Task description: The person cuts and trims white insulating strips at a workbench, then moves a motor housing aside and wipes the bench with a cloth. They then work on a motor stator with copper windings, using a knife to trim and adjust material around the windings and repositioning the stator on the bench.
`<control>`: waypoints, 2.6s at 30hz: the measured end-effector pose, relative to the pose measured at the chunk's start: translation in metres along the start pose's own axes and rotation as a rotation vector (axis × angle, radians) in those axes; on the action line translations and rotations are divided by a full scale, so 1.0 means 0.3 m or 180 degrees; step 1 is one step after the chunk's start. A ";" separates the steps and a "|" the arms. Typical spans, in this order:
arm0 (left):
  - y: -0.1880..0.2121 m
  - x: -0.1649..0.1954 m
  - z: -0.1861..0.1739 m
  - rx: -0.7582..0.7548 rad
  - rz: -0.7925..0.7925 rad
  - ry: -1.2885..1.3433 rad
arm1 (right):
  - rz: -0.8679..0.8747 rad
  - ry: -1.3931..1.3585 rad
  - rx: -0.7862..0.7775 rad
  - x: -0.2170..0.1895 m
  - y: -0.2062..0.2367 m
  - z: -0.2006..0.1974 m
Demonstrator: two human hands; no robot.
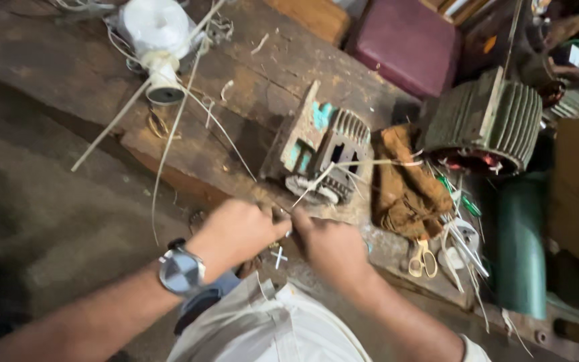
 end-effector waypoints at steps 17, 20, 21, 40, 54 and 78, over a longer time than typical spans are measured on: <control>-0.066 0.035 -0.004 -0.0174 -0.0997 -0.1044 | 0.0455 -0.2282 -0.0325 0.100 0.102 0.216; -0.156 0.081 -0.067 0.0493 -0.1324 -0.1794 | 0.1150 -0.2314 0.0549 0.244 0.160 0.131; -0.208 0.076 -0.057 0.0559 -0.1320 -0.1633 | 0.1405 -0.2479 0.0602 0.276 0.178 0.125; 0.002 0.064 0.017 0.0649 -0.0577 -0.0510 | 0.0676 -0.0594 0.0238 0.119 0.078 0.141; 0.119 0.023 0.052 0.0902 -0.1176 0.0104 | 0.0381 -0.0847 0.0020 0.059 0.051 0.175; 0.619 -0.150 0.508 -0.2152 -0.2611 0.1134 | 0.1718 -0.1639 0.0327 0.459 0.428 0.291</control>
Point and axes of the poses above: each hand's wrist, its own y-axis away from the middle knuckle, its own z-axis out of the palm, x = y × z, the point moved 9 cm from there along -y, towards the middle knuckle, and after that the axes turned 6 degrees about -y, right-handed, at the moved point
